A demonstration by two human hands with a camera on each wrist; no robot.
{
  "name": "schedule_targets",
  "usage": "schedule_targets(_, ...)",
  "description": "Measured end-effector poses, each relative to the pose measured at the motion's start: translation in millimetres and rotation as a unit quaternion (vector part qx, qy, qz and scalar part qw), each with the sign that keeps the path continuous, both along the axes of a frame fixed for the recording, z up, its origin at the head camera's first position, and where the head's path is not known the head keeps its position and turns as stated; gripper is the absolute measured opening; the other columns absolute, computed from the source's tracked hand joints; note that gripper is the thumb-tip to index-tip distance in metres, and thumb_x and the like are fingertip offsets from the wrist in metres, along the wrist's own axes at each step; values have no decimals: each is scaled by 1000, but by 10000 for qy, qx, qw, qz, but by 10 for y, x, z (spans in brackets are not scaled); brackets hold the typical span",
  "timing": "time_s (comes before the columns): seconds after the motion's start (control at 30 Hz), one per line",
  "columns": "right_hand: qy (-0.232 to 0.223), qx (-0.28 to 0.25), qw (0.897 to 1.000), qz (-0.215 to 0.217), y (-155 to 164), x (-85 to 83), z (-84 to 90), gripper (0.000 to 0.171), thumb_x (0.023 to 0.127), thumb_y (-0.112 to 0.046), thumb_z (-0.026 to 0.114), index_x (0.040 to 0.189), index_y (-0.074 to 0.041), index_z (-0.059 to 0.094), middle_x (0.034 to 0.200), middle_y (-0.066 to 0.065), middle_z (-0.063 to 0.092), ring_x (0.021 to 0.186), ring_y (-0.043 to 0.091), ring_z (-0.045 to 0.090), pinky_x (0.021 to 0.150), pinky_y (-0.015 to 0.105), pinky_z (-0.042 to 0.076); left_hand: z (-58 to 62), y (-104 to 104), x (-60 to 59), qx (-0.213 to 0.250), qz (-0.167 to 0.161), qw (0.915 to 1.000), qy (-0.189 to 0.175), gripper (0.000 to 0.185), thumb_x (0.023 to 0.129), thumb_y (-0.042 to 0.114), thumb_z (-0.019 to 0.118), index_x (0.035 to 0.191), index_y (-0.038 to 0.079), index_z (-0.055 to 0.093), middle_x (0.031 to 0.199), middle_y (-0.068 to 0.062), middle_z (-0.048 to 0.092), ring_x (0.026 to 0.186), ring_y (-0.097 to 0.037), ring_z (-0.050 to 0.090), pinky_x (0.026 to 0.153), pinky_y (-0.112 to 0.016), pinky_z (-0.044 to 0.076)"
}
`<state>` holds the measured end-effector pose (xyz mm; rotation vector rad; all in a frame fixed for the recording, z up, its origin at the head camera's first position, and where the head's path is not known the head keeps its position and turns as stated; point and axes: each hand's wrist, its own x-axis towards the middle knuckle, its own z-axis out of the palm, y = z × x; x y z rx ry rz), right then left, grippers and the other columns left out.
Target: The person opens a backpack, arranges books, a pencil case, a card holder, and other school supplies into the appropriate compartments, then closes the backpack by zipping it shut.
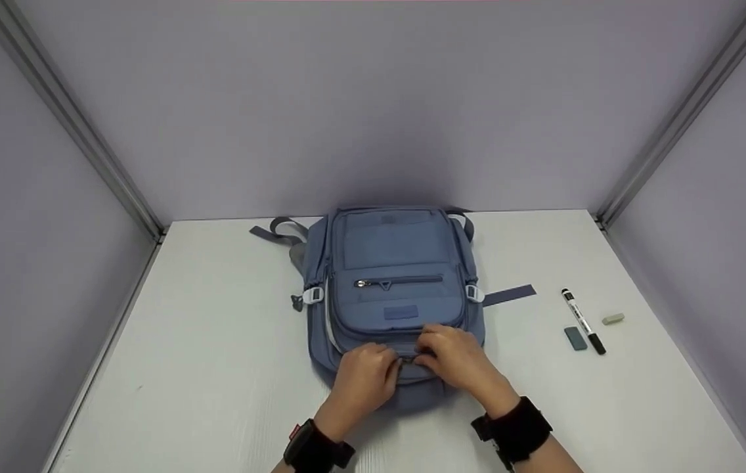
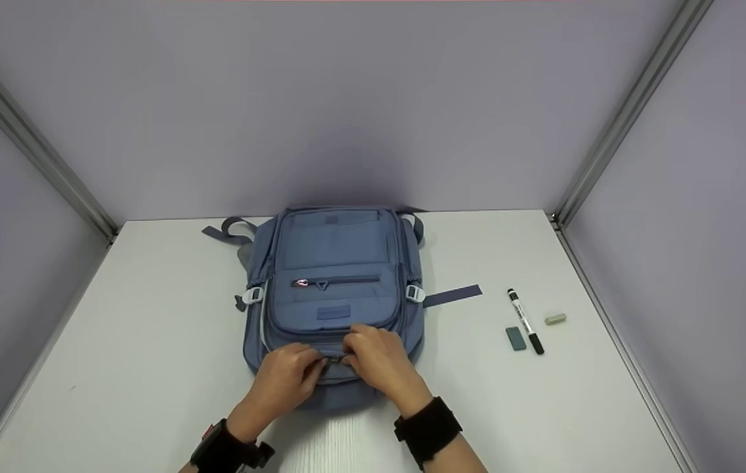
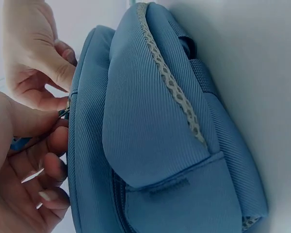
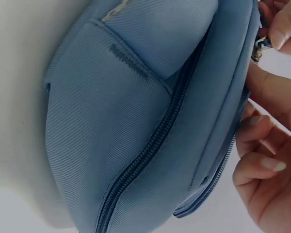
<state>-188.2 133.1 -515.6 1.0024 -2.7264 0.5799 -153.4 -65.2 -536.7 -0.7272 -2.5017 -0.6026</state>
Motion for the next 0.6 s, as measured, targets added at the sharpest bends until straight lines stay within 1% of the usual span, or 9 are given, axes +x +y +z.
schedule_targets(0.1,17,-76,10000,31,5,-7,4,15,75,-17,86,78,-14,71,78,-5,58,68,15,62,58,33,51,4,-16,15,197,-12,9998,58,24,83,11,73,63,15,60,59,4,53,55,-14,55,52,-31,47)
schedule_targets(0.23,-12,-82,9999,74,21,-17,25,14,74,-16,86,76,-15,72,77,-6,57,68,14,62,58,32,51,31,-63,26,398,-32,9991,129,25,79,7,73,61,16,56,58,7,48,53,-11,51,50,-29,44)
schedule_targets(0.37,-50,-99,9999,72,35,-20,36,14,74,-16,86,76,-16,73,78,-7,57,68,13,62,59,32,51,59,-131,42,610,-5,9981,25,31,77,5,73,58,17,51,57,8,44,51,-8,47,50,-28,41)
schedule_targets(0.43,-113,-155,9998,84,38,-25,39,13,75,-15,86,77,-16,73,79,-7,58,69,12,62,60,31,52,61,-162,49,677,-13,9977,-95,29,79,5,73,59,16,54,57,8,47,52,-8,49,51,-28,43)
schedule_targets(0.6,-254,-260,9992,166,49,-35,45,11,76,-15,85,78,-16,74,80,-8,58,71,11,61,62,30,52,47,-241,56,808,-16,9962,-334,16,85,10,74,70,13,69,66,5,63,62,-9,62,58,-30,51)
